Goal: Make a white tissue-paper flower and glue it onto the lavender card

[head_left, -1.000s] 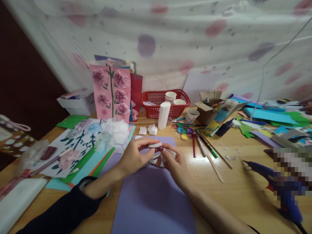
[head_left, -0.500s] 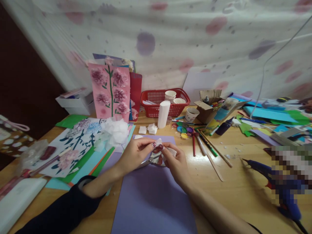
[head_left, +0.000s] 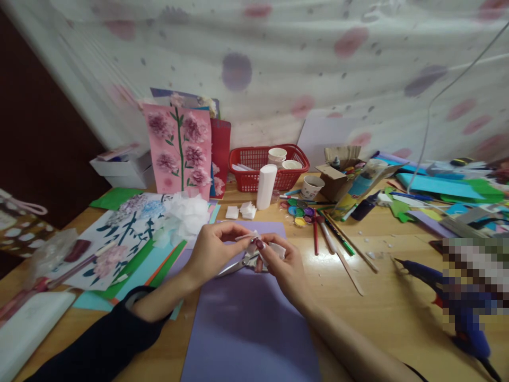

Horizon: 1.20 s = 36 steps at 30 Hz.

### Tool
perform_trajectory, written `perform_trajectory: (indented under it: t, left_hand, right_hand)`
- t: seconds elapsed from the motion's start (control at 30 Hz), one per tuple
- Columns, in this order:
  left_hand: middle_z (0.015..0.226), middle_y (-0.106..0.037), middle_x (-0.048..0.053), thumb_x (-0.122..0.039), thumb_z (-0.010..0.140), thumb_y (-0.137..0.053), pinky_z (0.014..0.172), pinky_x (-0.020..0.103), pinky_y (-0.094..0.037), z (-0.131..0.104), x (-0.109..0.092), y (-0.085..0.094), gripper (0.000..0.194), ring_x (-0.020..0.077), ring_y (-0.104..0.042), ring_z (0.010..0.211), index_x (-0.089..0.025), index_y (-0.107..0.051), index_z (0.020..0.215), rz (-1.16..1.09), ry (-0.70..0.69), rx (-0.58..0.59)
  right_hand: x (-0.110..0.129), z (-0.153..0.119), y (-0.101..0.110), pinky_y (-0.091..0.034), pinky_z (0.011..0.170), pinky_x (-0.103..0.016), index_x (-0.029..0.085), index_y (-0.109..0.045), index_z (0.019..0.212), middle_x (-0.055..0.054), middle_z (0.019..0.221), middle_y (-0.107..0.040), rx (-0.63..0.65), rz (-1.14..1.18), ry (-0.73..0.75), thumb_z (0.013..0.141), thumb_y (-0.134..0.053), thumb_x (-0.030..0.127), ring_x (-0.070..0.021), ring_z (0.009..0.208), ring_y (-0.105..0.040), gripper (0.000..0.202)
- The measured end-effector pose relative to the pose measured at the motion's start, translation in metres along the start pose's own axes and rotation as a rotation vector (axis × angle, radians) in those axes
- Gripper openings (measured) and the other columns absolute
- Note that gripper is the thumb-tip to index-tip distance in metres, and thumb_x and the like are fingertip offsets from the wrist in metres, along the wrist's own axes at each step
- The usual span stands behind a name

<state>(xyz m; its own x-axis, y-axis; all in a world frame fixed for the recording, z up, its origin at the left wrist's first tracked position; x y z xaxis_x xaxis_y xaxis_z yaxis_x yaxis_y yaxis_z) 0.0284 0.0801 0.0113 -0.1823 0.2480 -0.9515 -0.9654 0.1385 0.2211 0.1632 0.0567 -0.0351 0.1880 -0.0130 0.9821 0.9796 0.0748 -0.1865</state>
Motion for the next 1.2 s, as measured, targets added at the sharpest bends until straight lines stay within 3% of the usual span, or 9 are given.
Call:
perform_trajectory:
  t: [0.1, 0.3, 0.57, 0.8, 0.97, 1.07, 1.2]
  left_hand:
    - [0.073, -0.074, 0.002, -0.022, 0.071, -0.073, 0.069, 0.022, -0.056, 0.001, -0.003, 0.000, 0.008, 0.0132, -0.069, 0.069, -0.015, -0.069, 0.073, -0.006, -0.025, 0.022]
    - [0.067, -0.070, 0.000, -0.022, 0.067, -0.077, 0.065, 0.020, -0.054, 0.003, -0.008, 0.004, 0.017, 0.0114, -0.066, 0.065, -0.015, -0.063, 0.064, 0.020, -0.057, 0.009]
    - [0.070, -0.070, 0.003, -0.028, 0.073, -0.076, 0.063, 0.022, -0.050, 0.002, -0.015, 0.004, 0.017, 0.0133, -0.063, 0.066, -0.014, -0.067, 0.068, 0.219, -0.134, 0.068]
    - [0.069, -0.067, 0.002, -0.030, 0.075, -0.074, 0.064, 0.023, -0.050, 0.000, -0.018, 0.001, 0.021, 0.0133, -0.062, 0.066, -0.015, -0.063, 0.066, 0.277, -0.167, 0.075]
    - [0.069, -0.067, 0.001, -0.027, 0.074, -0.073, 0.067, 0.023, -0.052, 0.000, -0.016, -0.002, 0.017, 0.0132, -0.063, 0.067, -0.015, -0.063, 0.068, 0.288, -0.136, 0.102]
    - [0.078, -0.071, 0.004, -0.023, 0.073, -0.071, 0.074, 0.025, -0.056, 0.001, -0.012, -0.007, 0.011, 0.0149, -0.068, 0.074, -0.014, -0.067, 0.076, 0.213, -0.075, 0.183]
    - [0.092, -0.074, 0.006, -0.018, 0.073, -0.062, 0.083, 0.028, -0.057, 0.004, -0.009, -0.010, 0.018, 0.0170, -0.071, 0.085, -0.014, -0.069, 0.088, 0.090, -0.011, 0.298]
  right_hand:
    - [-0.001, -0.001, -0.002, -0.029, 0.045, -0.017, 0.016, -0.064, 0.081, 0.003, 0.046, -0.058, 0.018, 0.010, -0.019, 0.078, -0.068, 0.049, -0.0065, 0.043, -0.044, 0.033]
    - [-0.006, -0.003, -0.003, -0.032, 0.046, -0.017, 0.018, -0.064, 0.081, 0.002, 0.051, -0.061, 0.029, 0.049, -0.118, 0.079, -0.064, 0.054, -0.0105, 0.051, -0.057, 0.036]
    - [0.004, -0.003, -0.003, -0.042, 0.056, -0.024, 0.017, -0.070, 0.084, 0.000, 0.049, -0.063, 0.012, -0.077, -0.005, 0.076, -0.068, 0.054, -0.0116, 0.050, -0.054, 0.038]
    - [-0.003, 0.000, -0.003, -0.042, 0.053, -0.024, 0.016, -0.069, 0.083, 0.000, 0.048, -0.063, 0.007, -0.034, -0.040, 0.076, -0.067, 0.055, -0.0121, 0.047, -0.055, 0.040]
    - [-0.001, 0.001, -0.003, -0.035, 0.046, -0.020, 0.016, -0.067, 0.078, 0.001, 0.048, -0.063, 0.008, -0.018, -0.015, 0.076, -0.069, 0.052, -0.0083, 0.040, -0.050, 0.036]
    - [0.001, 0.002, 0.000, -0.027, 0.041, -0.018, 0.016, -0.065, 0.076, 0.001, 0.046, -0.061, -0.016, 0.013, -0.007, 0.076, -0.069, 0.051, -0.0072, 0.037, -0.045, 0.035]
    - [-0.004, 0.003, 0.004, -0.022, 0.040, -0.018, 0.017, -0.064, 0.081, 0.001, 0.048, -0.062, -0.039, 0.077, -0.054, 0.076, -0.069, 0.053, -0.0072, 0.038, -0.044, 0.037]
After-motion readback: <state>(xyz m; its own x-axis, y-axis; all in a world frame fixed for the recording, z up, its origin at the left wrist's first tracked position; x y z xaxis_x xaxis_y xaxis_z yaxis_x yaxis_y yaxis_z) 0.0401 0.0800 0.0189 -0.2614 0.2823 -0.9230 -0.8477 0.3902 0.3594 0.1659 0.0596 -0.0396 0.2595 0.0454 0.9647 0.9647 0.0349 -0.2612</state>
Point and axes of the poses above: each hand's wrist, its own z-axis towards the middle knuckle, its own y-axis out of the back of the hand, x = y × z, the point moved 9 cm from there along z, towards the middle knuckle
